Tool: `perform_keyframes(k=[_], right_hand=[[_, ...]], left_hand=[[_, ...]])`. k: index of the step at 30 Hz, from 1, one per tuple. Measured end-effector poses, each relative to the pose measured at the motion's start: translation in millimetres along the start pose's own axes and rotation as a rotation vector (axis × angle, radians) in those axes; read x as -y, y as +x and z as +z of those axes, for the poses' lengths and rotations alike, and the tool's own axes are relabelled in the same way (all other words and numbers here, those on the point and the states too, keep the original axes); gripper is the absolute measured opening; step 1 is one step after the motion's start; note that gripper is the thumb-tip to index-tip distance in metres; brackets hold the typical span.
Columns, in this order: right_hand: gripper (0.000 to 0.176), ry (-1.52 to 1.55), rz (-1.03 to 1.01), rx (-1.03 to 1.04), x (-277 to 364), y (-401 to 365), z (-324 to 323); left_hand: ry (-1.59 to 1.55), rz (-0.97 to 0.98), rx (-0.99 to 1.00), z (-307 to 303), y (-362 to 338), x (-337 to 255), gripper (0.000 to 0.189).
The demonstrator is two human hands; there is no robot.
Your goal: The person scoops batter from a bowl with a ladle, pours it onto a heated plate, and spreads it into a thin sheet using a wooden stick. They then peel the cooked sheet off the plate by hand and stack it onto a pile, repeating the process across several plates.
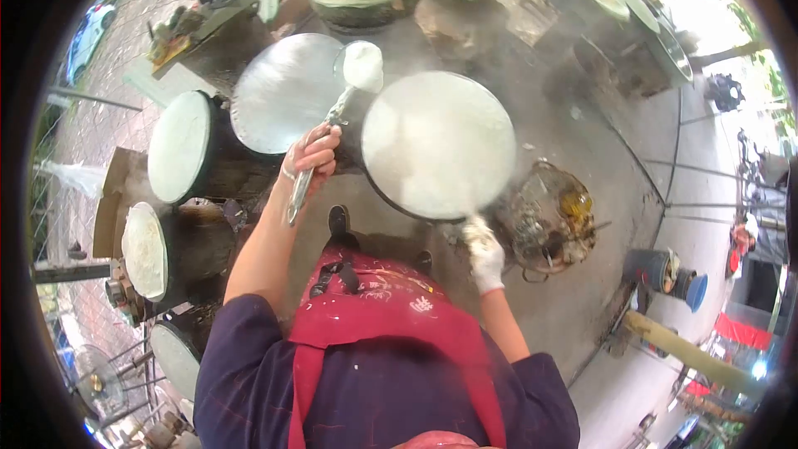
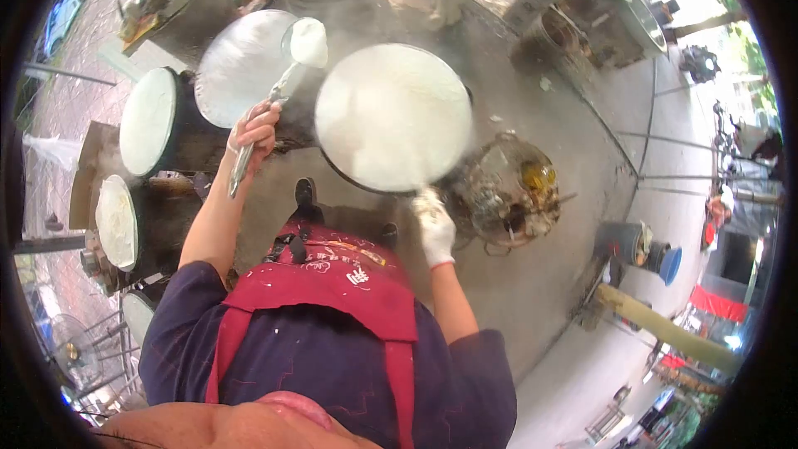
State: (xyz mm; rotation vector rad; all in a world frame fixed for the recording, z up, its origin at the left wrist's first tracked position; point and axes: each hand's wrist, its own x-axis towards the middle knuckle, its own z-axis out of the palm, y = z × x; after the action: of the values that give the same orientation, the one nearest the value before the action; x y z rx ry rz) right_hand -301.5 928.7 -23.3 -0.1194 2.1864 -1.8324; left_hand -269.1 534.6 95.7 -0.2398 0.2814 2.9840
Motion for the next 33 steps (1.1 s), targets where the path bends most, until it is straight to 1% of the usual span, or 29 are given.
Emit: perform_keyframes(k=[1, 2, 4, 6, 7, 9, 10, 12, 14, 15, 16, 18, 20, 22, 24, 26, 28, 29, 30, 31, 32, 33], right_hand=[[0.036, 0.183, 0.332, -0.119, -15, 6, 3], [0.037, 0.253, 0.244, -0.098, -31, 8, 15], [0.037, 0.225, 0.241, 0.160, -7, 12, 44], [0.037, 0.209, 0.050, 0.042, 17, 29, 105], [0.037, 0.192, -0.041, -0.020, 32, 40, 138], [0.037, -0.125, -0.228, -0.072, 66, 76, 208], [0.037, -0.287, -0.308, -0.093, 77, 91, 240], [0.039, -0.368, -0.278, -0.104, 94, 116, 316], [0.040, -0.677, 0.011, -0.034, 83, 137, 376], [0.038, -0.827, 0.016, -0.040, 77, 138, 399], [0.037, -0.918, 0.007, -0.036, 75, 134, 412], [0.037, -0.951, 0.011, -0.104, 67, 132, 422], [0.033, -0.594, 0.004, -0.139, 69, 134, 428], [0.031, -0.249, 0.242, -0.023, 84, 133, 446], [0.030, 0.107, 0.470, 0.085, 96, 134, 462], [0.033, -0.080, 0.199, 0.066, 87, 139, 467], [0.032, -0.452, -0.204, -0.037, 76, 143, 453], [0.035, -0.622, -0.017, 0.017, 125, 138, 439], [0.029, -0.514, -0.080, -0.081, 82, 151, 423], [0.026, -0.218, -0.044, -0.067, 52, 165, 410], [0.024, 0.081, 0.002, -0.056, 28, 174, 406], [0.023, 0.117, -0.007, 0.054, 9, 182, 413]], left_hand=[[0.136, 0.010, -0.051, -5, 1, -25, 0.030], [0.295, 0.030, -0.121, -10, 2, -50, 0.029], [0.613, 0.053, -0.252, -14, 13, -95, 0.027], [0.818, 0.097, -0.313, -40, 28, -140, 0.025], [0.831, 0.076, -0.297, -56, 35, -164, 0.023], [0.834, 0.076, -0.344, -85, 55, -200, 0.025], [0.831, 0.070, -0.375, -100, 63, -208, 0.026], [0.835, 0.085, -0.424, -124, 75, -221, 0.029], [1.026, 0.117, -0.508, -163, 88, -232, 0.028], [1.123, 0.133, -0.549, -175, 88, -240, 0.028], [1.245, 0.159, -0.608, -172, 83, -251, 0.027], [1.476, 0.225, -0.732, -167, 71, -269, 0.025], [1.639, 0.471, -0.740, -179, 56, -289, 0.023], [1.749, 0.733, -0.710, -174, 30, -310, 0.023], [1.682, 0.884, -0.732, -178, 9, -330, 0.023], [1.618, 0.730, -0.723, -179, -23, -349, 0.021], [1.594, 0.725, -0.659, -167, -61, -358, 0.017], [1.535, 0.626, -0.693, -180, -80, -362, 0.014], [1.468, 0.533, -0.730, -192, -98, -360, 0.011], [1.371, 0.505, -0.753, -184, -114, -352, 0.006], [1.280, 0.473, -0.774, -174, -132, -345, 0.008], [1.284, 0.458, -0.799, -171, -148, -338, 0.008]])
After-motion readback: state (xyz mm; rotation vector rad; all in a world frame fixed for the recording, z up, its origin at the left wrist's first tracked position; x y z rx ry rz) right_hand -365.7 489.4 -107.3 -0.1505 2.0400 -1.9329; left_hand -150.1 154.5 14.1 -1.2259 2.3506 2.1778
